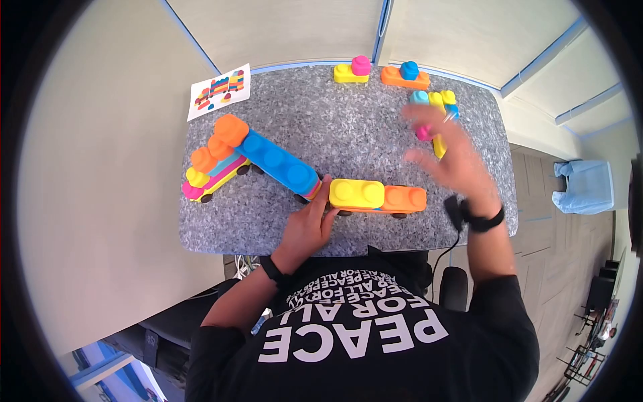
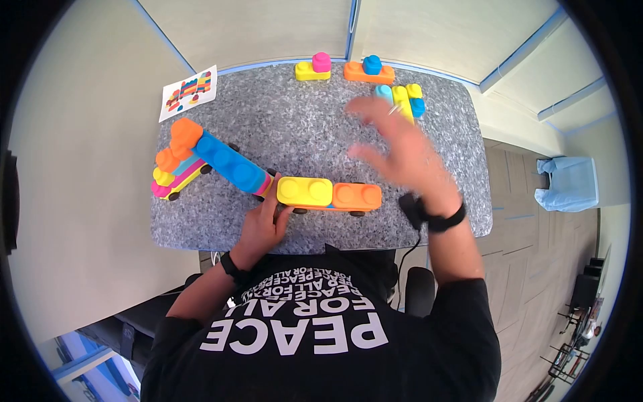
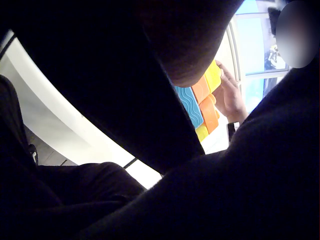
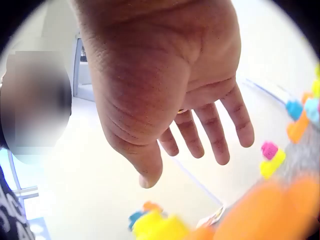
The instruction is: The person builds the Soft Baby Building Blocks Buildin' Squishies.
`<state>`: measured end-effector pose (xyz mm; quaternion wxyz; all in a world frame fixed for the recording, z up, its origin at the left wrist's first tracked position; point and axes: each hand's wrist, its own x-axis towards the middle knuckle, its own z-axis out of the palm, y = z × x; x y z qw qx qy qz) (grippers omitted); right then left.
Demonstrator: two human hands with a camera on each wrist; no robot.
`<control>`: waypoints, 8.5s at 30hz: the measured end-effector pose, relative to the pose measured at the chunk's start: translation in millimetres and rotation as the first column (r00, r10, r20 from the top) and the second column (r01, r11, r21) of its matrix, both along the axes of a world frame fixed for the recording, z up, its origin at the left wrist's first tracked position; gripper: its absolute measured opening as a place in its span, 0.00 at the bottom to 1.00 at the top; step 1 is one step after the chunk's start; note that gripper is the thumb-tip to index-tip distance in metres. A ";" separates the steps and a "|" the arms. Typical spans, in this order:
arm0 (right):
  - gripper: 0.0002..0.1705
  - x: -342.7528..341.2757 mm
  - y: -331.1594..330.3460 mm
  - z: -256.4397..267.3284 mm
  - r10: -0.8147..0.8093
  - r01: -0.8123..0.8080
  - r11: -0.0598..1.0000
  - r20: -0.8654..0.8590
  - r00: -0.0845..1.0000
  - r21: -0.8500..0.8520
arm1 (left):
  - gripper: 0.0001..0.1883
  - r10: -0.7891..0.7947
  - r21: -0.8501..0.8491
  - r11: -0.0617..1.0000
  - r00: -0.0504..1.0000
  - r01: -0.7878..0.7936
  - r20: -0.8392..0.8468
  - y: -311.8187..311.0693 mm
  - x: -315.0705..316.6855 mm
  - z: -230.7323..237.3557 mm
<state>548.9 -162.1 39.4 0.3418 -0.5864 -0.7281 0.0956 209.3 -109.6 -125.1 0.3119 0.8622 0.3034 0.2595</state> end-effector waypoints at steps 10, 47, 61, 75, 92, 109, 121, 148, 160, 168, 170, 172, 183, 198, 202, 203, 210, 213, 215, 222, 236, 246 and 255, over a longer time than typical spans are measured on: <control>0.21 219.5 78.5 -91.8 -0.392 0.446 0.865 0.243 0.887 -0.231 | 0.41 -0.004 0.014 1.000 1.000 0.004 -0.001 0.9 0.4 0.6; 0.31 -23.2 -52.5 -48.5 0.043 -0.012 0.990 -0.223 0.974 0.138 | 0.42 -0.015 -0.020 1.000 0.999 0.015 0.044 -0.2 -0.2 -4.7; 0.29 -34.3 -53.8 -59.9 0.117 -0.099 0.988 -0.157 0.981 0.116 | 0.41 -0.014 -0.008 1.000 0.999 0.014 0.033 0.6 0.3 -1.8; 0.33 -39.0 -55.0 -93.3 0.139 -0.108 0.981 -0.197 0.970 0.163 | 0.41 0.003 -0.043 0.999 0.999 -0.001 0.037 -0.2 0.0 -1.5; 0.37 25.1 -40.8 -64.9 -0.062 0.078 0.996 -0.263 0.963 0.053 | 0.41 -0.007 -0.028 1.000 0.999 0.008 0.035 0.5 -0.1 -3.0; 0.33 196.3 35.3 -125.4 -0.434 0.432 0.865 0.053 0.899 -0.255 | 0.39 -0.001 0.016 1.000 1.000 0.000 0.013 -0.4 1.2 0.1; 0.31 80.4 -40.3 -65.1 -0.308 0.296 0.951 -0.384 0.870 -0.092 | 0.44 -0.008 -0.043 0.999 1.000 0.009 0.025 -0.5 0.5 -0.9; 0.34 -22.7 -96.7 -110.8 -0.012 0.069 0.988 -0.381 0.925 0.139 | 0.42 0.006 -0.029 1.000 0.999 -0.005 0.033 -1.0 0.8 0.7; 0.40 -20.5 -91.1 -91.7 -0.108 0.057 0.990 -0.455 0.884 -0.125 | 0.41 -0.002 -0.033 0.999 0.999 0.003 0.036 -0.2 0.9 1.3; 0.38 -13.0 -83.0 -81.9 -0.103 0.007 0.981 -0.490 0.866 -0.195 | 0.41 -0.007 0.001 1.000 0.999 0.007 0.031 -0.3 1.1 2.1; 0.37 -11.6 -81.0 -83.4 -0.108 0.009 0.980 -0.496 0.861 -0.198 | 0.41 -0.007 0.012 1.000 1.000 0.007 0.028 -0.5 0.9 3.2; 0.37 -10.8 -79.6 -84.0 -0.111 0.006 0.979 -0.503 0.857 -0.205 | 0.42 -0.009 0.023 1.000 0.999 0.008 0.035 -0.3 0.9 3.0; 0.38 -9.0 -77.0 -84.3 -0.099 -0.011 0.978 -0.504 0.858 -0.210 | 0.37 0.009 0.092 0.996 0.997 -0.016 0.071 -1.9 -4.8 0.4; 0.39 19.3 -77.7 -73.1 -0.016 -0.073 0.992 -0.668 0.744 -0.105 | 0.33 0.025 0.099 0.994 0.986 -0.041 0.162 -4.4 -8.6 0.8; 0.35 53.2 -61.5 -88.7 -0.518 0.486 0.855 -0.245 0.820 -0.182 | 0.29 0.012 0.110 0.993 0.983 -0.033 0.186 -7.2 -17.8 16.8; 0.34 58.0 -56.4 -90.0 -0.572 0.550 0.817 -0.119 0.812 -0.171 | 0.28 0.008 0.131 0.991 0.977 -0.037 0.213 -7.2 -20.3 23.5; 0.30 100.5 -29.5 -139.4 -0.657 0.655 0.723 0.075 0.750 -0.220 | 0.23 -0.115 0.401 0.916 0.946 -0.017 0.303 1.3 -32.1 92.4; 0.26 113.3 -31.0 -145.2 -0.743 0.734 0.651 0.035 0.668 -0.192 | 0.23 -0.112 0.445 0.894 0.934 -0.054 0.338 2.0 -33.3 114.7; 0.23 112.4 -34.2 -137.4 -0.760 0.744 0.650 -0.125 0.637 -0.155 | 0.23 -0.094 0.441 0.895 0.934 -0.073 0.345 3.0 -35.1 122.8; 0.26 52.2 -79.2 -60.0 -0.223 0.313 0.949 -0.658 0.719 0.022 | 0.46 -0.021 0.465 0.882 0.980 -0.074 0.196 25.2 -18.5 141.3; 0.28 -6.2 -85.4 -41.8 0.009 -0.016 1.000 -0.360 0.933 -0.016 | 0.43 -0.093 0.509 0.851 0.991 0.128 -0.093 22.4 6.1 127.4; 0.51 -11.4 -87.0 -67.7 0.000 0.018 0.991 -0.134 0.991 0.135 | 0.35 -0.111 0.523 0.845 0.993 0.109 -0.028 23.4 8.2 116.6; 0.44 -13.5 -87.6 -80.0 0.018 0.016 0.983 -0.187 0.982 0.182 | 0.31 -0.107 0.555 0.830 0.993 0.063 0.047 20.5 8.0 106.4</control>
